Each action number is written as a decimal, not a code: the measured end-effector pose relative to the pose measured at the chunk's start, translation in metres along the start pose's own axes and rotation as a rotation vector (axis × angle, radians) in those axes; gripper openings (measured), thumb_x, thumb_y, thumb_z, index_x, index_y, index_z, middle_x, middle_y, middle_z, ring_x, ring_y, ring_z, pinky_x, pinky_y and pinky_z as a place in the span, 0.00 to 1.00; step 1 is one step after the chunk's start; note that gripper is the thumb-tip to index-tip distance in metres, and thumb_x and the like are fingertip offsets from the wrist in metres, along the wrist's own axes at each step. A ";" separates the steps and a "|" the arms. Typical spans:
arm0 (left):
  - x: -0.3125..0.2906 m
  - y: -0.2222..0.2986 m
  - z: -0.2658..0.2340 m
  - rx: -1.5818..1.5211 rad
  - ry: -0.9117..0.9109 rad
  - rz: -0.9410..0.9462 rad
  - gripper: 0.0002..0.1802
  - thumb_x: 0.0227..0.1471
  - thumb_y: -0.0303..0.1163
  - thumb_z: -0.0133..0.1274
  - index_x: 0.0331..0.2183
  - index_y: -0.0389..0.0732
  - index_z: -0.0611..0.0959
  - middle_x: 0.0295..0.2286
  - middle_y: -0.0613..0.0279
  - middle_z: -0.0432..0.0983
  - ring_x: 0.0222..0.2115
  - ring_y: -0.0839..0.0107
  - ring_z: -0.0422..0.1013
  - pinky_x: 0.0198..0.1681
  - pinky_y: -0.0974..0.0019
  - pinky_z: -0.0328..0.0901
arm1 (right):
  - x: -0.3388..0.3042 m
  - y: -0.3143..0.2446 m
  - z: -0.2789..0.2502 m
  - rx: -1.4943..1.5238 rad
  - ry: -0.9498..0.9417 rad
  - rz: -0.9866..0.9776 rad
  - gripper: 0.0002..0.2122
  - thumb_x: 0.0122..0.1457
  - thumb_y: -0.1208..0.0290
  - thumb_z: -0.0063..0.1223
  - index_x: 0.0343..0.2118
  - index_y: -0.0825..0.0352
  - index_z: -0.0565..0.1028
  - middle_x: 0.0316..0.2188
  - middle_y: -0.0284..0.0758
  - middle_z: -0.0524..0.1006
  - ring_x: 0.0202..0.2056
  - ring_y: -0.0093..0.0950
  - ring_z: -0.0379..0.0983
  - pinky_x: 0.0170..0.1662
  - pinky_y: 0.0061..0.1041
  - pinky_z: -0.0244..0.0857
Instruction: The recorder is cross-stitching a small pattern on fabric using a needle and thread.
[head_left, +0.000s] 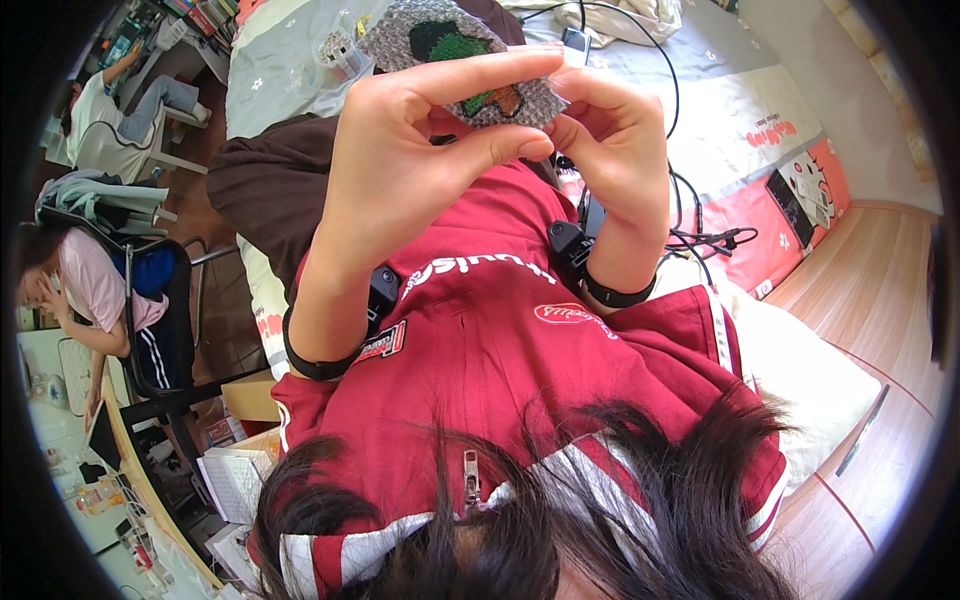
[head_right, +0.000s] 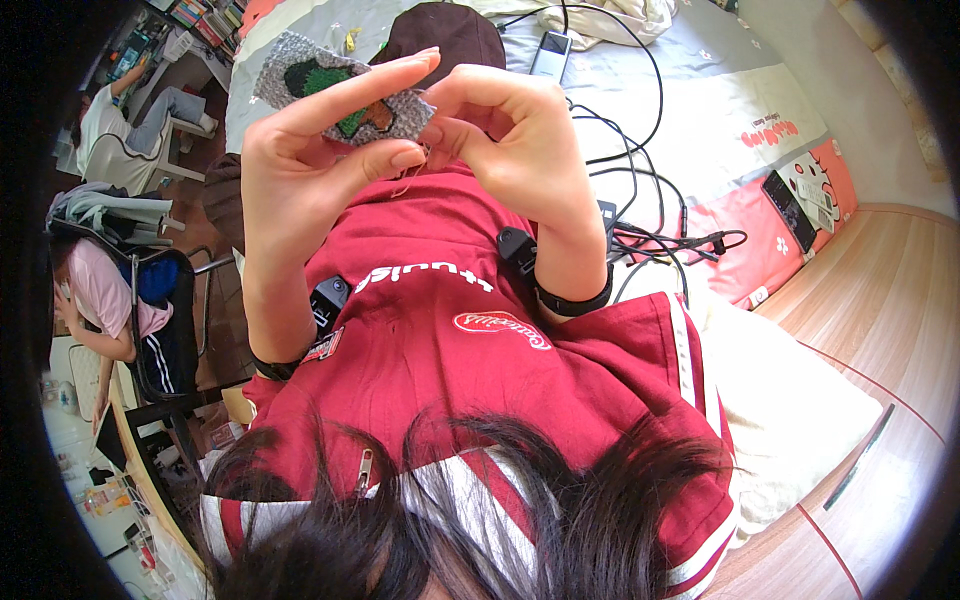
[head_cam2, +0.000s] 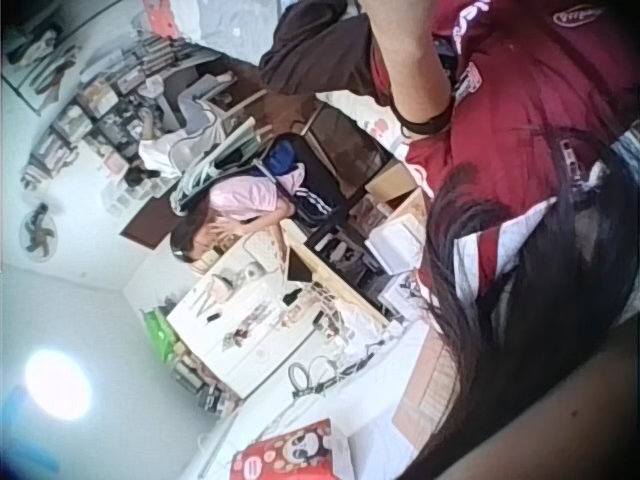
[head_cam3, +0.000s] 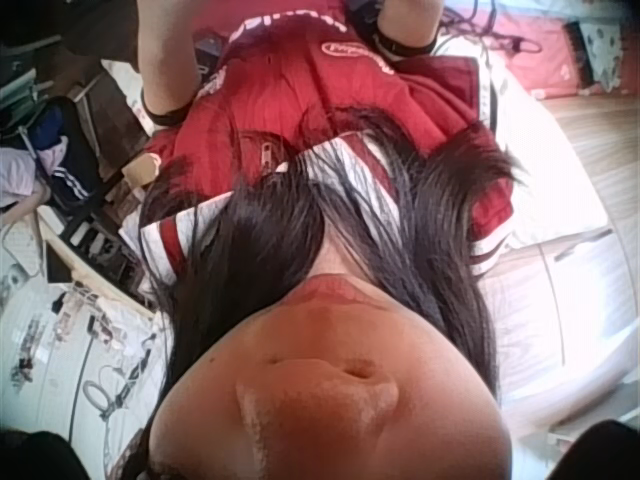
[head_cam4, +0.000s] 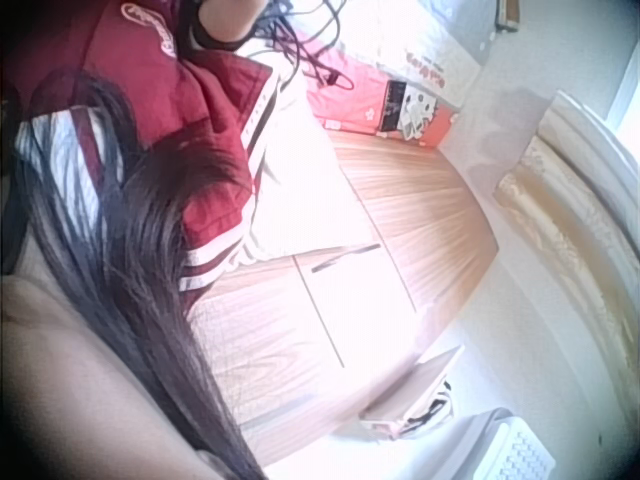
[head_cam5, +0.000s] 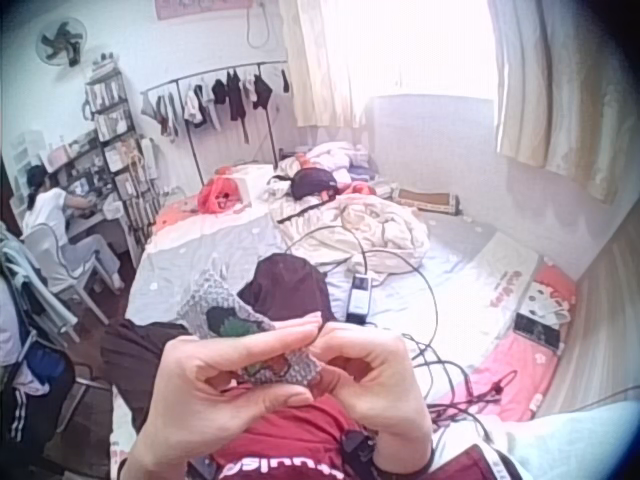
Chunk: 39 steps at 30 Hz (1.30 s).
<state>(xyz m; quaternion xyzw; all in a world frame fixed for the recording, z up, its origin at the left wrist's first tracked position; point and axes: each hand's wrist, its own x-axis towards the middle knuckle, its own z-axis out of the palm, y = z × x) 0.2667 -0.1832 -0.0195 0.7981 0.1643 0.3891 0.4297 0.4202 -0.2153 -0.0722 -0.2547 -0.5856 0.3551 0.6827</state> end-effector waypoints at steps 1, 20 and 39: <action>0.000 0.001 0.000 0.000 0.000 0.000 0.23 0.36 0.13 0.52 0.41 0.29 0.72 0.40 0.53 0.69 0.36 0.75 0.68 0.37 0.75 0.66 | -0.001 0.001 -0.001 0.038 -0.007 0.039 0.07 0.46 0.91 0.43 0.29 0.77 0.68 0.23 0.33 0.70 0.26 0.21 0.70 0.28 0.17 0.66; 0.000 0.006 0.000 -0.051 0.031 -0.051 0.23 0.37 0.13 0.53 0.40 0.30 0.72 0.38 0.54 0.70 0.32 0.78 0.69 0.32 0.78 0.68 | 0.000 -0.006 -0.003 0.030 -0.094 0.009 0.08 0.45 0.91 0.43 0.29 0.77 0.68 0.23 0.33 0.68 0.30 0.22 0.70 0.32 0.17 0.65; 0.000 0.006 -0.002 0.045 -0.022 0.003 0.22 0.35 0.12 0.52 0.39 0.29 0.73 0.38 0.54 0.71 0.35 0.76 0.68 0.36 0.75 0.67 | 0.000 -0.007 -0.007 -0.070 -0.077 0.016 0.07 0.39 0.91 0.45 0.24 0.76 0.71 0.21 0.33 0.68 0.24 0.18 0.66 0.25 0.14 0.58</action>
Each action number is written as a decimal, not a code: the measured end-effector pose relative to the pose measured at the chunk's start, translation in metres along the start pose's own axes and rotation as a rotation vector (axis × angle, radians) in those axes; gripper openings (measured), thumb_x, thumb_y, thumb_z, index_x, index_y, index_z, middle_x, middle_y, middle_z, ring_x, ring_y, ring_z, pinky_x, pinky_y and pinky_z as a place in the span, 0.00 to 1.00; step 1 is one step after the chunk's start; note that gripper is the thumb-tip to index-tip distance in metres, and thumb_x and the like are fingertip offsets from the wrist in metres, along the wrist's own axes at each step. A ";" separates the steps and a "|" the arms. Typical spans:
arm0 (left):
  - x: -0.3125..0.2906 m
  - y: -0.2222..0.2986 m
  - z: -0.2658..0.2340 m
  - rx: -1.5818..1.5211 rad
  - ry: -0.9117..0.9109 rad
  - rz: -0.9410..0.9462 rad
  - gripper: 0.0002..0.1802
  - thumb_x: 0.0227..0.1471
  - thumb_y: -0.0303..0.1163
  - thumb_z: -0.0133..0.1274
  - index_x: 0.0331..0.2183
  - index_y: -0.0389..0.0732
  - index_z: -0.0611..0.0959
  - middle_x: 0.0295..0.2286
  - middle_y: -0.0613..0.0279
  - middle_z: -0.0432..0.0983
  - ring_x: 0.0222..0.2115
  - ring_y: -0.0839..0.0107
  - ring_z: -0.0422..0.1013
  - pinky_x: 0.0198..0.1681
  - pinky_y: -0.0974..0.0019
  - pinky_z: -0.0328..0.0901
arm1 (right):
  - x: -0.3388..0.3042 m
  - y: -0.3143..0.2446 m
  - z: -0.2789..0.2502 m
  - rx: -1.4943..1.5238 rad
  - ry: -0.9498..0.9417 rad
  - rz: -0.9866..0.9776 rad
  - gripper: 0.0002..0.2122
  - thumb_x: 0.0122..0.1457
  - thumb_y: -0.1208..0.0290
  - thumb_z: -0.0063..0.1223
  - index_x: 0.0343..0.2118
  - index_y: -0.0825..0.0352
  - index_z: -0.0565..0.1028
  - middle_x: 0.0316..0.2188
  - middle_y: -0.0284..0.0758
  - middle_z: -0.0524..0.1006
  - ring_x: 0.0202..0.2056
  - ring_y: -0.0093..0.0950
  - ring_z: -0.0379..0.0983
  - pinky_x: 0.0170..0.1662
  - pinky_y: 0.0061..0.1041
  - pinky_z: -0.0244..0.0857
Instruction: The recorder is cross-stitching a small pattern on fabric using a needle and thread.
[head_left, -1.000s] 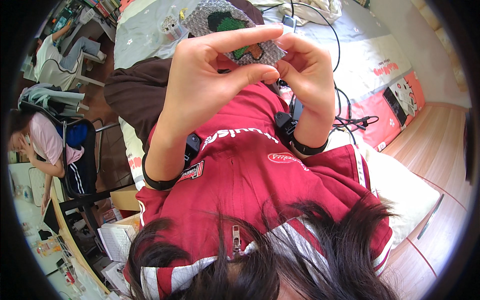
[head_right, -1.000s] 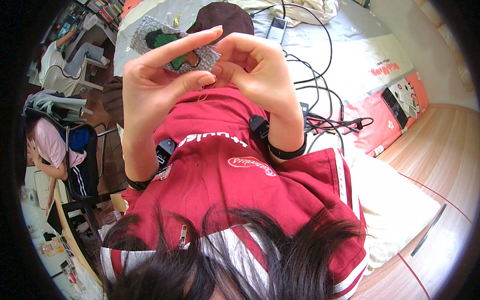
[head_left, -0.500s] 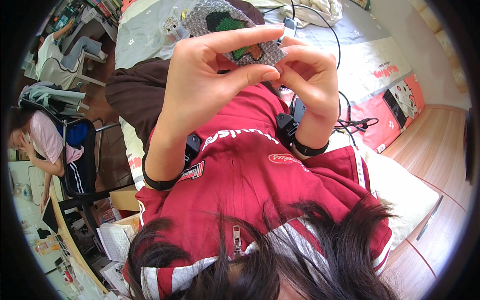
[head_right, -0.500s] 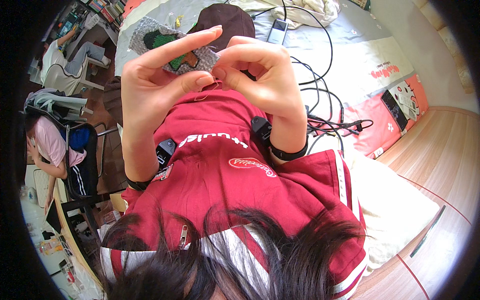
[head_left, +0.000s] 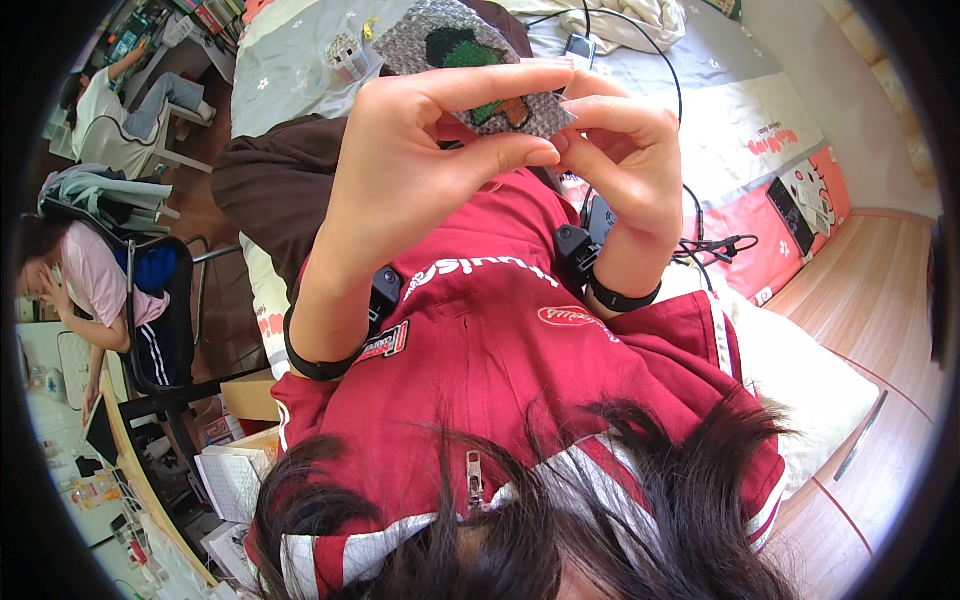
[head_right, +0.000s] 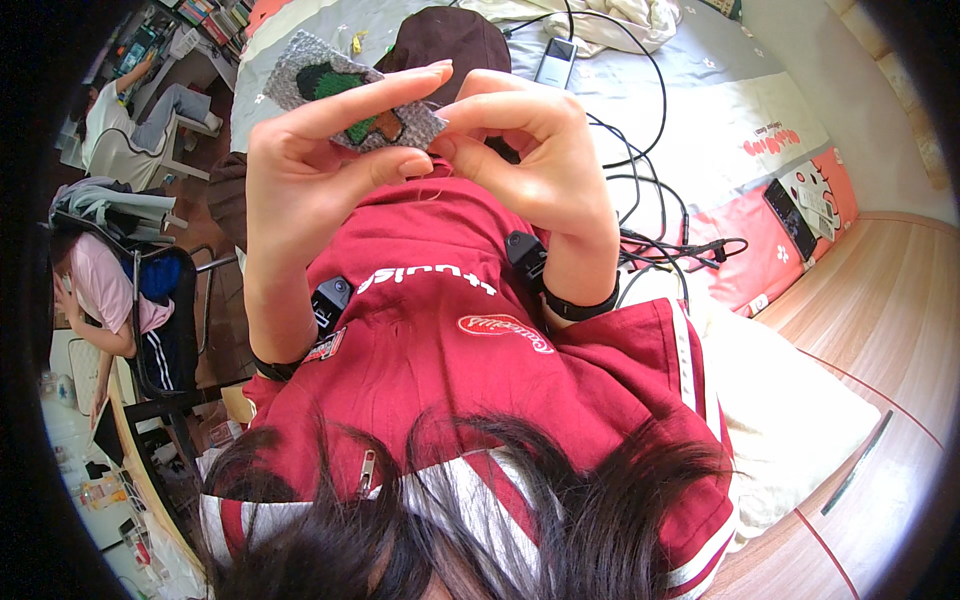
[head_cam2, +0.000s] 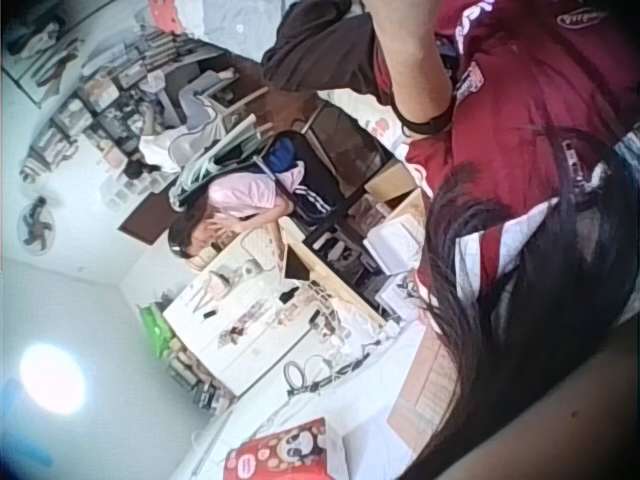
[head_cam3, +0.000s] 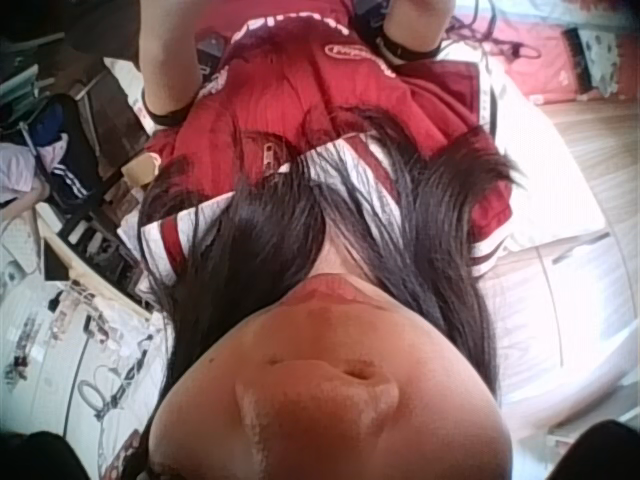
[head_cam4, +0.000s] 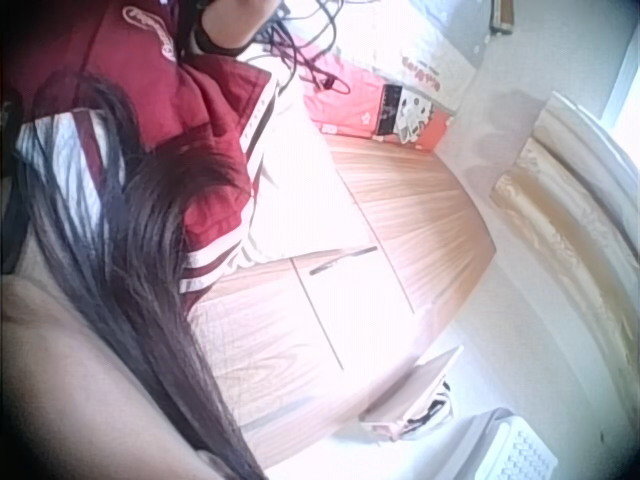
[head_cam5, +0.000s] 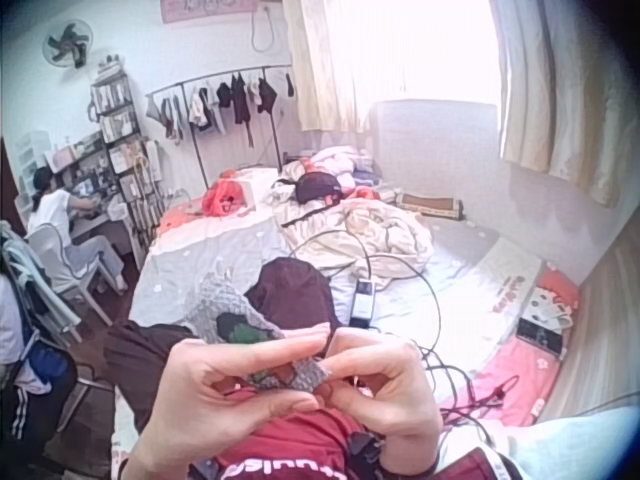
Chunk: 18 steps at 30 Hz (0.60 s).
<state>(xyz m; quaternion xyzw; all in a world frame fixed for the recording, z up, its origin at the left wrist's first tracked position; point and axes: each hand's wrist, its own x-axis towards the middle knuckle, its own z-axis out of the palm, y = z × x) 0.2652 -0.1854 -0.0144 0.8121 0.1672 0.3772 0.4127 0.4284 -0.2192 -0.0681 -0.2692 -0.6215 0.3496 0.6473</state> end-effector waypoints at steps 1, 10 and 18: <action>0.000 0.001 0.001 0.001 -0.002 0.000 0.22 0.35 0.12 0.52 0.39 0.29 0.73 0.38 0.54 0.71 0.35 0.76 0.68 0.36 0.75 0.67 | 0.000 0.000 -0.001 -0.016 0.003 -0.026 0.07 0.39 0.91 0.45 0.23 0.75 0.71 0.21 0.32 0.68 0.24 0.18 0.65 0.25 0.14 0.58; 0.000 0.000 0.001 -0.014 -0.018 0.012 0.23 0.35 0.11 0.52 0.39 0.29 0.73 0.39 0.54 0.70 0.37 0.75 0.67 0.37 0.75 0.67 | 0.001 0.002 0.003 0.113 -0.024 -0.063 0.06 0.44 0.90 0.46 0.26 0.75 0.69 0.24 0.31 0.67 0.27 0.16 0.64 0.27 0.13 0.58; -0.001 -0.001 0.000 -0.043 -0.012 0.055 0.24 0.33 0.14 0.55 0.39 0.29 0.73 0.39 0.53 0.70 0.39 0.72 0.67 0.40 0.72 0.65 | 0.001 0.002 0.003 0.178 -0.041 -0.060 0.06 0.46 0.89 0.48 0.27 0.75 0.69 0.25 0.31 0.68 0.28 0.17 0.65 0.28 0.14 0.59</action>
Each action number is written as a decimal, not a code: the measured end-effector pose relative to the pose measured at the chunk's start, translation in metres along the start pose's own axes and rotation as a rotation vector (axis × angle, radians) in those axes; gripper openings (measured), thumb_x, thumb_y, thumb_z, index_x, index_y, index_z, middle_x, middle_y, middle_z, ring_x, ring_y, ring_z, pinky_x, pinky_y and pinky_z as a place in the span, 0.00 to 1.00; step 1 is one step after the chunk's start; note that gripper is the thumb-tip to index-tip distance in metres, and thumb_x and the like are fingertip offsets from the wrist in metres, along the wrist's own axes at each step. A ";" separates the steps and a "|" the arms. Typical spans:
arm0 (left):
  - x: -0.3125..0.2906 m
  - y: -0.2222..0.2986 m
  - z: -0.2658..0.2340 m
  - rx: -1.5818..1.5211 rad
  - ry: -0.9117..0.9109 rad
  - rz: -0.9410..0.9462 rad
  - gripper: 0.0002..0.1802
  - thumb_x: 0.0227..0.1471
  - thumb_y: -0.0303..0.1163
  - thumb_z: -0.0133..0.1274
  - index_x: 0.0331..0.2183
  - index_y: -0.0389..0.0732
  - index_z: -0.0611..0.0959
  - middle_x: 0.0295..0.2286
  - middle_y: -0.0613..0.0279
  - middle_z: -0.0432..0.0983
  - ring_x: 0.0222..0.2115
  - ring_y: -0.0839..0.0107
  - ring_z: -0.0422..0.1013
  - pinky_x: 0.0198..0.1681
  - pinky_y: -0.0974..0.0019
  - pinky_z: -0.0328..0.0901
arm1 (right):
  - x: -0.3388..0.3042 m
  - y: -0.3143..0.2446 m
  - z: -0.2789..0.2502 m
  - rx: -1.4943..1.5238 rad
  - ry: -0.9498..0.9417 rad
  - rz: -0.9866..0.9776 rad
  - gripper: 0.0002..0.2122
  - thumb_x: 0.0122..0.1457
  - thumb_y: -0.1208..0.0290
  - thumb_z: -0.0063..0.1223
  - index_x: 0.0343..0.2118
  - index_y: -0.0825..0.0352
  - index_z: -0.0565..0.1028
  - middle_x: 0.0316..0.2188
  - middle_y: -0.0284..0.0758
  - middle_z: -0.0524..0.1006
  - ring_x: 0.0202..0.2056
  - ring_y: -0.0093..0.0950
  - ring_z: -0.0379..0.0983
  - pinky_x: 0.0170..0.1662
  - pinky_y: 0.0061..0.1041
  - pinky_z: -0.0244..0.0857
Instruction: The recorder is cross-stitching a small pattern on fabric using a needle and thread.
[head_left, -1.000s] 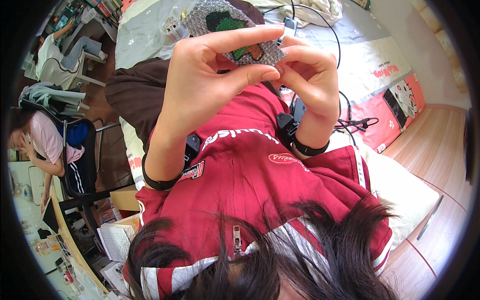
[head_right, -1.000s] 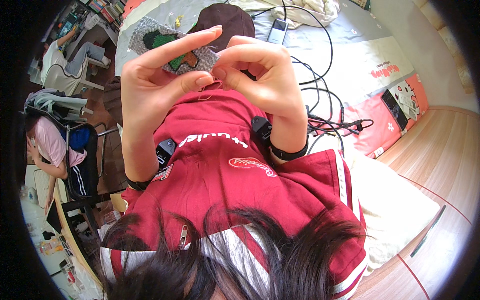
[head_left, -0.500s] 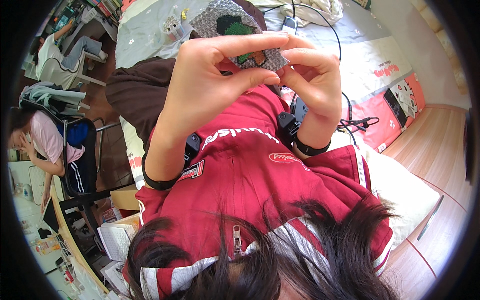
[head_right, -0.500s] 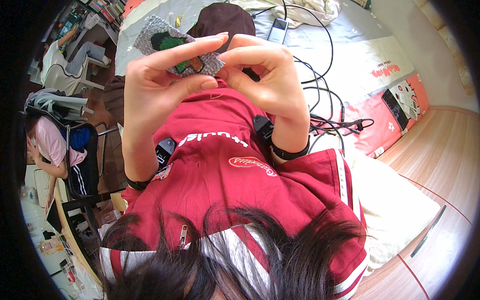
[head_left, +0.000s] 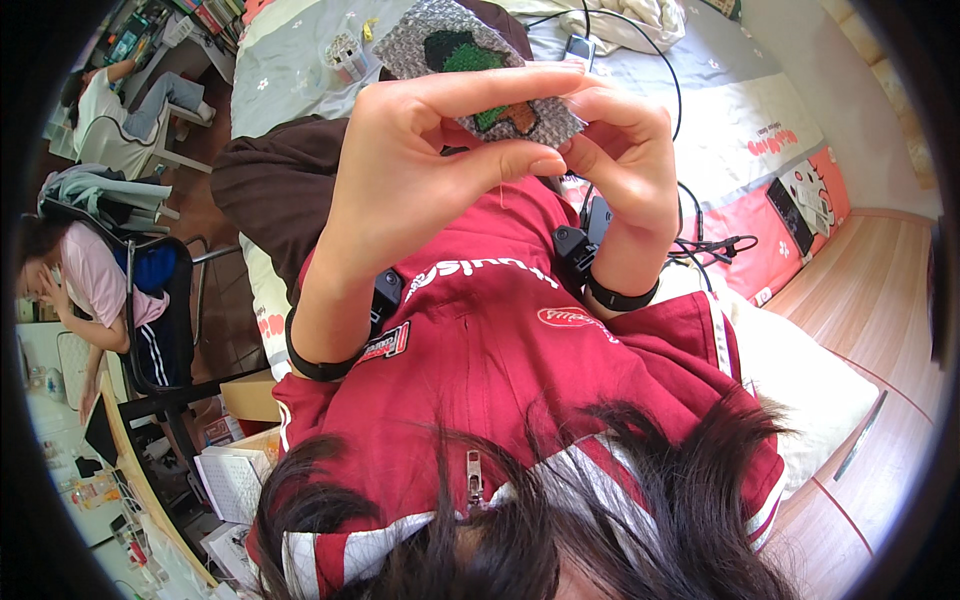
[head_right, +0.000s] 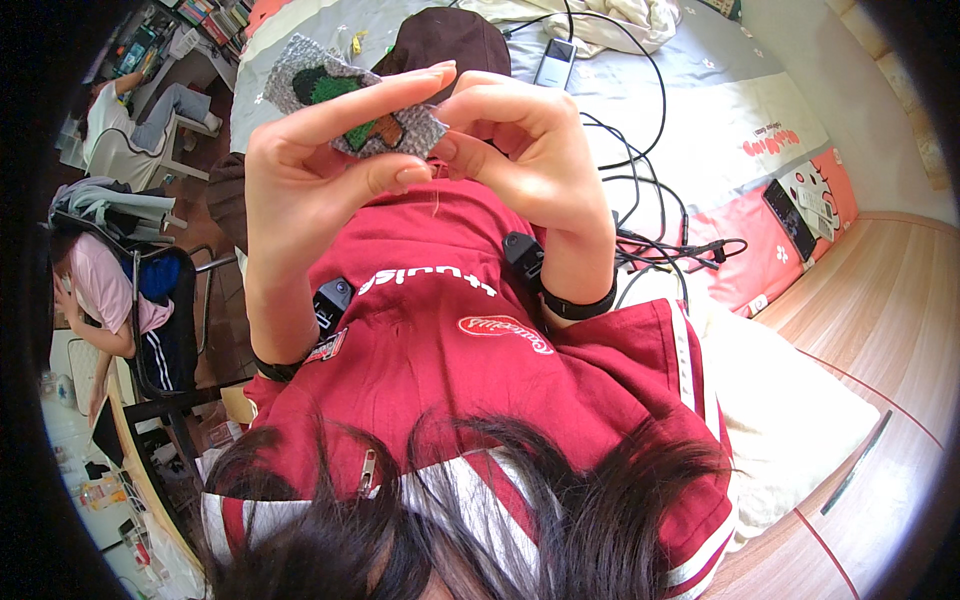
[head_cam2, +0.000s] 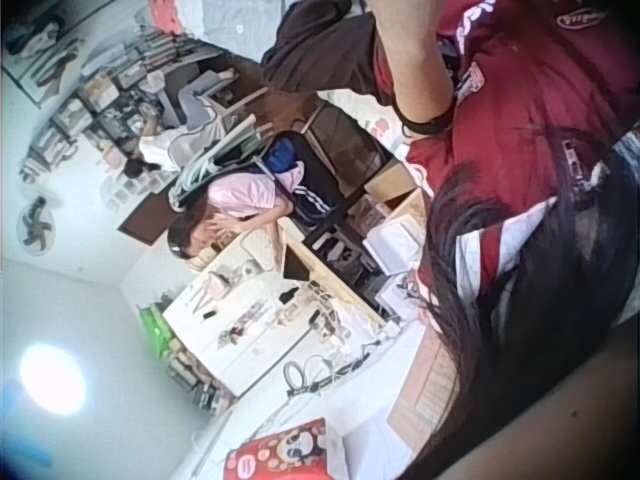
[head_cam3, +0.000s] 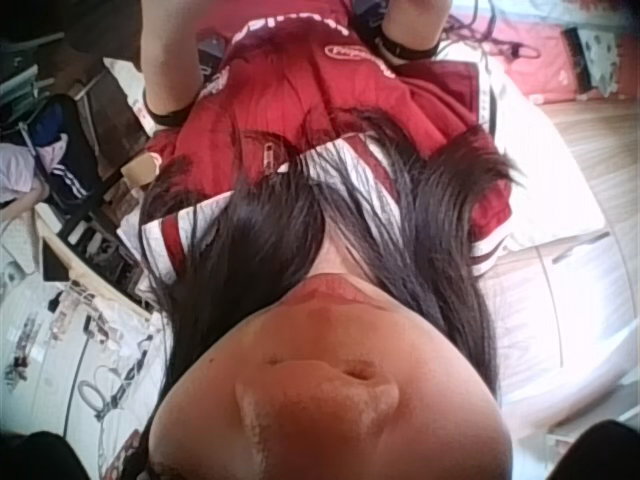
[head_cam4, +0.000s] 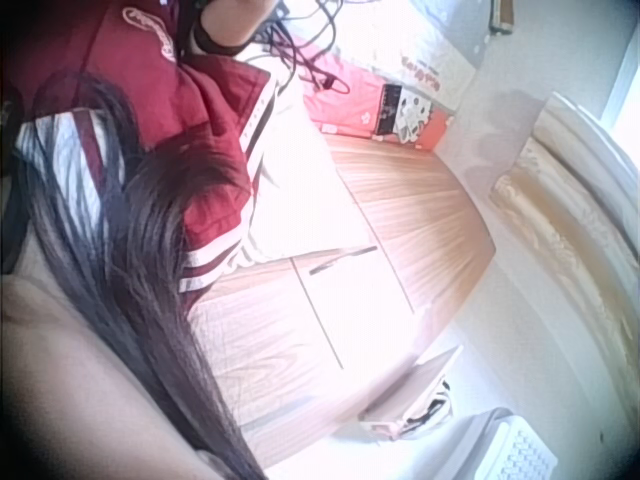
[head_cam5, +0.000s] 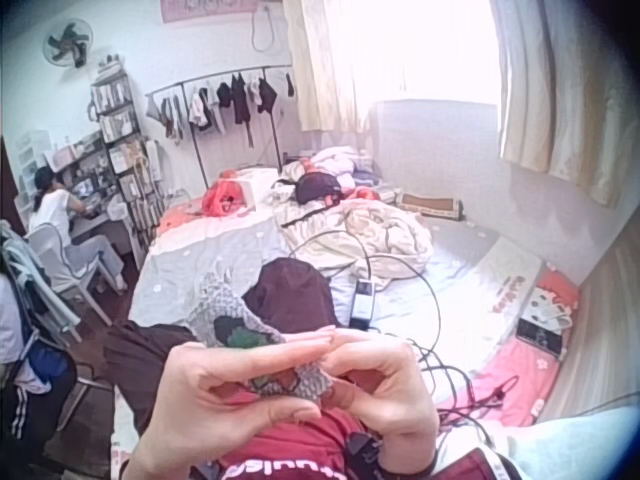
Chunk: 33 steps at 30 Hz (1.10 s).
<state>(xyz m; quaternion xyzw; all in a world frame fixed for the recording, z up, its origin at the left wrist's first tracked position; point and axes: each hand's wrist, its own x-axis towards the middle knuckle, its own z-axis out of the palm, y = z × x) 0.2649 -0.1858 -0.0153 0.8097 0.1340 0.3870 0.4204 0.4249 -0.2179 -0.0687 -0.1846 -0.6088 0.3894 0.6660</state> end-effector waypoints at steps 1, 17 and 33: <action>0.000 0.000 0.000 0.000 0.000 0.000 0.24 0.33 0.14 0.55 0.39 0.29 0.73 0.39 0.53 0.70 0.39 0.72 0.67 0.40 0.72 0.65 | 0.000 0.000 0.000 0.005 -0.005 -0.008 0.05 0.46 0.88 0.48 0.28 0.75 0.69 0.25 0.31 0.68 0.28 0.17 0.65 0.28 0.14 0.59; -0.001 0.003 0.003 -0.061 0.018 -0.090 0.23 0.34 0.12 0.52 0.40 0.29 0.73 0.39 0.52 0.70 0.37 0.73 0.68 0.37 0.74 0.68 | 0.000 0.005 0.001 0.075 0.009 -0.051 0.05 0.46 0.87 0.49 0.27 0.74 0.70 0.27 0.31 0.69 0.28 0.16 0.65 0.29 0.14 0.60; 0.000 -0.011 0.005 0.137 0.108 -0.182 0.22 0.42 0.13 0.46 0.43 0.33 0.71 0.37 0.61 0.71 0.33 0.81 0.68 0.35 0.78 0.64 | 0.008 -0.006 0.003 -0.667 0.304 -0.252 0.06 0.37 0.83 0.56 0.21 0.66 0.76 0.20 0.30 0.71 0.23 0.20 0.67 0.25 0.15 0.60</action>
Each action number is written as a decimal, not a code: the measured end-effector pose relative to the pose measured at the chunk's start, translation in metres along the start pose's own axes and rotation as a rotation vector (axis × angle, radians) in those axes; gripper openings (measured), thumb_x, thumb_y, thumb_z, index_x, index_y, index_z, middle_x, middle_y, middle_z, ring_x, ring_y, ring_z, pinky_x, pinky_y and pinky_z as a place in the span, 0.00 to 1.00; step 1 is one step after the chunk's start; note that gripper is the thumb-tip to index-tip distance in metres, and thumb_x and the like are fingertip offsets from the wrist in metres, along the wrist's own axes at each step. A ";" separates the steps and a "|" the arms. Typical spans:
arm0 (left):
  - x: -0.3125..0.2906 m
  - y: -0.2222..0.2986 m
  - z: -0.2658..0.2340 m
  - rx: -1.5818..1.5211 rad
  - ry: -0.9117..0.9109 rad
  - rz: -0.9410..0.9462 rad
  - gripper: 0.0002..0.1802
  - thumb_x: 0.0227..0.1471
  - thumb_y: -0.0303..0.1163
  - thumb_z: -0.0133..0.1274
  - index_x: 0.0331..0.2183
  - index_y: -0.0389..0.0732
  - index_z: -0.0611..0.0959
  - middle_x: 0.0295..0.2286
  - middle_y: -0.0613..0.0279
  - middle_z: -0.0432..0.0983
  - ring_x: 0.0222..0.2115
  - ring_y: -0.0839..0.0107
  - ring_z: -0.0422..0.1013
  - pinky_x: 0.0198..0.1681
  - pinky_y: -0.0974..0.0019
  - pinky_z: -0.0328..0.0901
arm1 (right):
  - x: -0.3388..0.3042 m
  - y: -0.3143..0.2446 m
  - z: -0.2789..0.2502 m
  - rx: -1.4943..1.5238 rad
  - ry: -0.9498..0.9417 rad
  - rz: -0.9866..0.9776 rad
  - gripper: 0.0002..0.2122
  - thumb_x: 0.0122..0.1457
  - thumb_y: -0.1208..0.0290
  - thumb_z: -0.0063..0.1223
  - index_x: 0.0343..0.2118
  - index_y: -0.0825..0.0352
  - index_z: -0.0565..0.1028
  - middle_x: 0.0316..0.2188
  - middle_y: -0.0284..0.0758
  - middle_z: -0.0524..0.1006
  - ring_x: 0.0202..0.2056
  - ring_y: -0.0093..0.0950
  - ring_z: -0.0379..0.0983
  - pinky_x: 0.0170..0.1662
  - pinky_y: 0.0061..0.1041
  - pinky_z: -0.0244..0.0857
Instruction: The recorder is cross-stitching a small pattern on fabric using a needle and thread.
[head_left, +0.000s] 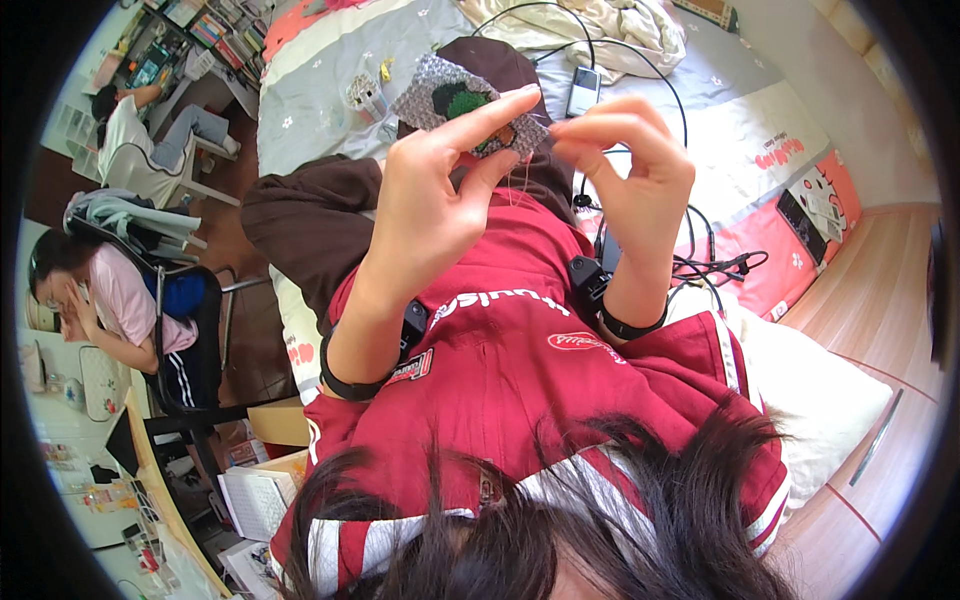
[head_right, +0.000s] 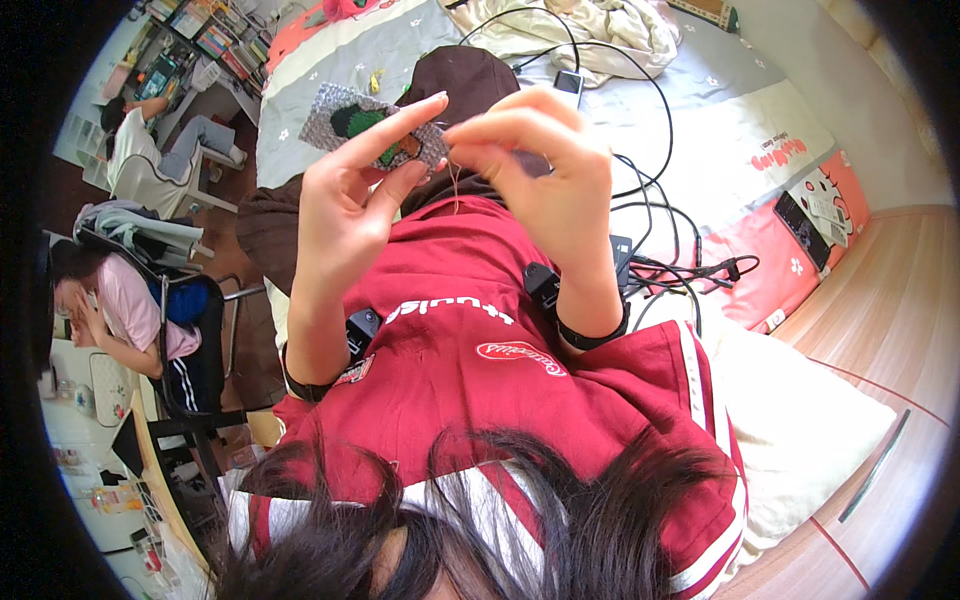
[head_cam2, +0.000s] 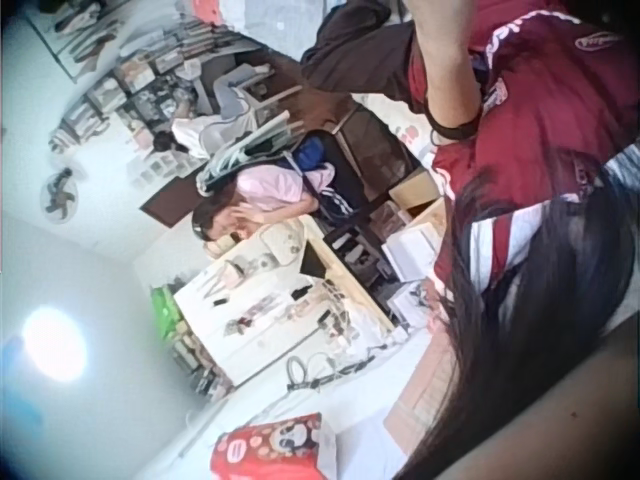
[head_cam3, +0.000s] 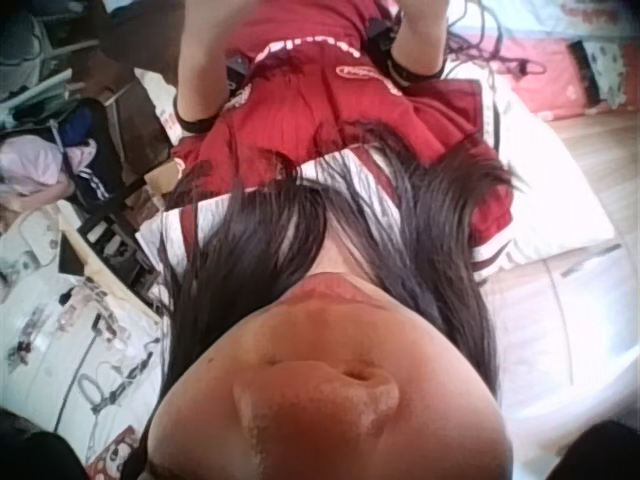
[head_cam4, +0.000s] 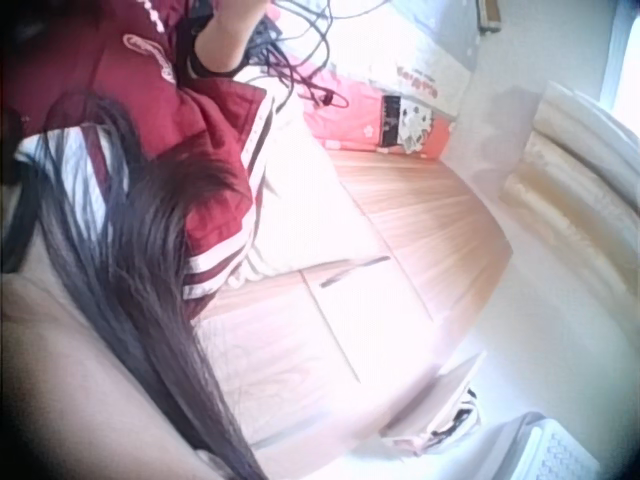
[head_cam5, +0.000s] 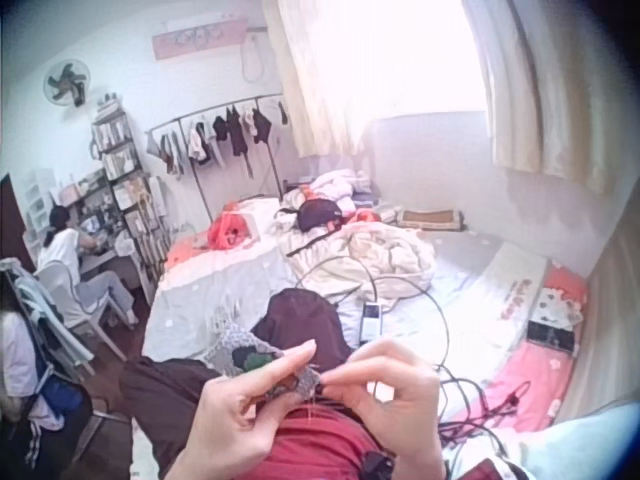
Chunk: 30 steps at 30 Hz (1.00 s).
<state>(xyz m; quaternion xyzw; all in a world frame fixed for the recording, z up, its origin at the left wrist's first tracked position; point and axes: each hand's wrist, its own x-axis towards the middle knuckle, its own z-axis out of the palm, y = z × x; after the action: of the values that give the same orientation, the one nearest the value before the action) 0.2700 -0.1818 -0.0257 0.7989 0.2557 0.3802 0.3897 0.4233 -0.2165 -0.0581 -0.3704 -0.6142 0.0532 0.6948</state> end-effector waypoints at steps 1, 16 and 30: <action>0.001 -0.001 0.001 0.028 0.013 0.035 0.21 0.42 0.13 0.45 0.43 0.34 0.71 0.36 0.58 0.71 0.34 0.77 0.69 0.35 0.77 0.64 | -0.001 -0.001 0.002 -0.025 -0.028 -0.030 0.07 0.36 0.81 0.58 0.22 0.64 0.76 0.20 0.30 0.71 0.23 0.22 0.66 0.24 0.17 0.59; 0.004 0.003 0.001 -0.134 -0.073 0.078 0.23 0.44 0.12 0.36 0.44 0.34 0.70 0.39 0.57 0.70 0.38 0.76 0.66 0.41 0.76 0.60 | -0.003 0.009 0.014 -0.286 0.045 -0.334 0.10 0.29 0.79 0.55 0.20 0.61 0.75 0.19 0.26 0.67 0.22 0.25 0.62 0.26 0.21 0.57; 0.009 0.001 -0.004 -0.147 0.214 0.053 0.21 0.45 0.15 0.39 0.43 0.37 0.72 0.39 0.63 0.71 0.33 0.86 0.65 0.32 0.81 0.60 | -0.001 -0.008 0.007 0.508 -0.108 -0.379 0.08 0.44 0.85 0.43 0.15 0.64 0.66 0.21 0.34 0.70 0.23 0.29 0.65 0.26 0.22 0.59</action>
<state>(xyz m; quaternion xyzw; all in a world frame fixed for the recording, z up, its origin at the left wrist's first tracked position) 0.2721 -0.1749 -0.0199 0.7297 0.2460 0.4910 0.4073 0.4137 -0.2201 -0.0547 -0.0607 -0.6754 0.0939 0.7289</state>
